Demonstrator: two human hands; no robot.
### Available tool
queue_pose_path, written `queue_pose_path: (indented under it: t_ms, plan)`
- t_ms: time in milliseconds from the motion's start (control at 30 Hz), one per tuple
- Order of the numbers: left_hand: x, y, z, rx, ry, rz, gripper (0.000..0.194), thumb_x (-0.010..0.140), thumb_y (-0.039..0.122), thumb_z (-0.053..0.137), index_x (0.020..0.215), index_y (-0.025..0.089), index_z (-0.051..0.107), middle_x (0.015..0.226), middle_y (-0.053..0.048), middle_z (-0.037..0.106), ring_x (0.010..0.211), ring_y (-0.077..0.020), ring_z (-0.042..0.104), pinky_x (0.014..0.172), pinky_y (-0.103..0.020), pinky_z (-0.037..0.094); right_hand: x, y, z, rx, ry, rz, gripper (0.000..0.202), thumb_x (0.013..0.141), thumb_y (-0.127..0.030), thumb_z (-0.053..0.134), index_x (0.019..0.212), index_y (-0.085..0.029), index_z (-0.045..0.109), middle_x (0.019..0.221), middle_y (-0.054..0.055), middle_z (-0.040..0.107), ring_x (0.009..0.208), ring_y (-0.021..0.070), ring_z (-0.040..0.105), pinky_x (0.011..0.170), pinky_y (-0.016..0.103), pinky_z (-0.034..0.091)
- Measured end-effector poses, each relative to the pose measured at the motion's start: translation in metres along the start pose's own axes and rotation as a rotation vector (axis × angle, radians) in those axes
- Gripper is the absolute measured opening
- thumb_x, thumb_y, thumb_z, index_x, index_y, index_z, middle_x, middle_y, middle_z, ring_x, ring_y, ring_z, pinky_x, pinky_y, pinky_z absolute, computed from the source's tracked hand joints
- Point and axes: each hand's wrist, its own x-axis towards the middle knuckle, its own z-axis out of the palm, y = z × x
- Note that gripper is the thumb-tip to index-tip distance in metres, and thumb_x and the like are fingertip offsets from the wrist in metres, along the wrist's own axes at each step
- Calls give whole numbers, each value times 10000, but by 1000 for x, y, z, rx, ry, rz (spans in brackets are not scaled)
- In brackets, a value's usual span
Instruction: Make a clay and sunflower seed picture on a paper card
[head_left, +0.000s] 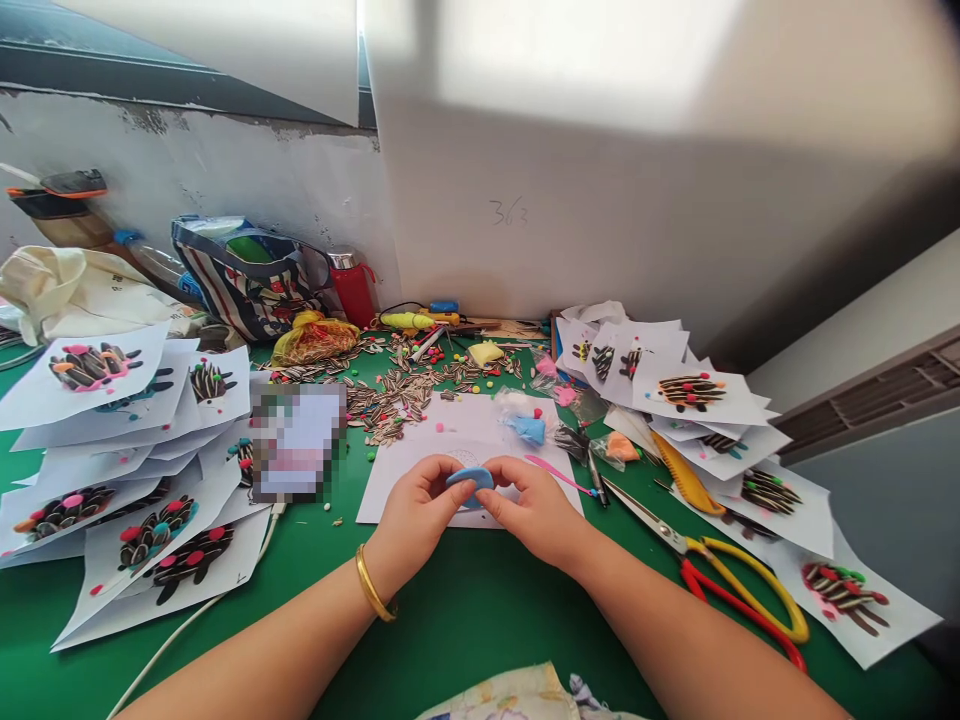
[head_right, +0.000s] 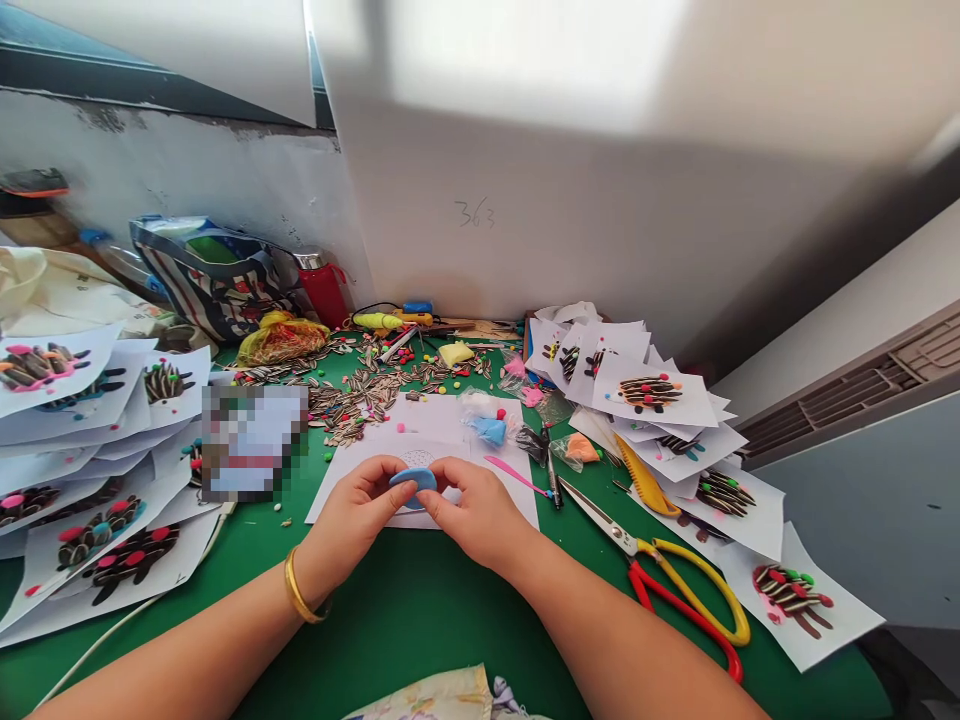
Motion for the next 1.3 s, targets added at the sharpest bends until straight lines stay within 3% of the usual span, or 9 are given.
queue_pose_path:
  t_ms: [100, 200, 300, 500, 667, 867, 1000, 1200, 1300]
  plan:
    - [0, -3, -1, 57, 9, 51, 301, 772, 380, 692, 1003, 192, 644, 967, -45, 668, 876, -181, 615, 785, -296, 495, 1, -1, 1, -11, 4, 2, 130, 877, -261, 542, 920, -221, 658, 853, -8, 652, 801, 143, 570, 690, 242, 427]
    - [-1, -1, -1, 152, -8, 81, 229, 814, 393, 644, 878, 176, 674, 863, -42, 657, 806, -172, 592, 738, -282, 481, 2, 0, 0, -54, -5, -3, 105, 850, -237, 554, 861, -210, 656, 799, -12, 637, 756, 139, 558, 634, 231, 408]
    - [-1, 3, -1, 101, -17, 29, 252, 836, 418, 610, 835, 170, 659, 780, -24, 647, 736, -159, 580, 684, -268, 480, 2, 1, 0, -70, 23, -33, 111, 859, -255, 547, 854, -203, 645, 805, -8, 625, 769, 142, 552, 651, 236, 407]
    - [0, 1, 1, 37, -15, -14, 314, 767, 381, 692, 1006, 179, 655, 987, -53, 681, 856, -186, 622, 761, -297, 506, 1, 0, -1, -18, 28, -19, 118, 884, -256, 519, 901, -215, 628, 834, -14, 635, 779, 137, 560, 656, 232, 415]
    - [0, 0, 1, 32, -25, 0, 209, 786, 375, 676, 844, 176, 647, 784, -9, 645, 737, -151, 596, 692, -268, 505, 1, -1, -1, 6, 11, -4, 83, 851, -250, 576, 905, -215, 628, 853, -12, 653, 806, 145, 582, 646, 226, 424]
    - [-1, -2, 0, 88, 26, 90, 296, 785, 351, 685, 1046, 212, 668, 1048, -58, 666, 962, -199, 622, 793, -299, 515, 1, -1, -1, 29, -40, 0, 135, 877, -249, 550, 931, -216, 670, 883, -9, 693, 807, 140, 606, 675, 232, 435]
    - [0, 1, -2, 167, -1, 135, 168, 816, 342, 645, 838, 195, 722, 856, -47, 683, 826, -183, 633, 758, -295, 504, 0, 0, 0, -26, -17, 2, 118, 865, -265, 569, 890, -210, 671, 826, -12, 674, 764, 138, 587, 643, 228, 421]
    - [-1, 2, -1, 128, 41, 95, 276, 787, 348, 668, 1019, 208, 721, 1039, -67, 698, 939, -208, 635, 808, -318, 518, 1, 2, 0, -6, 38, -25, 150, 883, -291, 547, 923, -207, 665, 848, 5, 666, 794, 152, 584, 688, 248, 440]
    - [-1, 2, 0, 135, 31, 53, 218, 779, 362, 677, 888, 178, 716, 876, -52, 705, 803, -186, 631, 726, -295, 517, 1, 1, 0, -9, 39, -31, 142, 872, -294, 559, 917, -204, 659, 847, 11, 660, 804, 158, 579, 696, 255, 444]
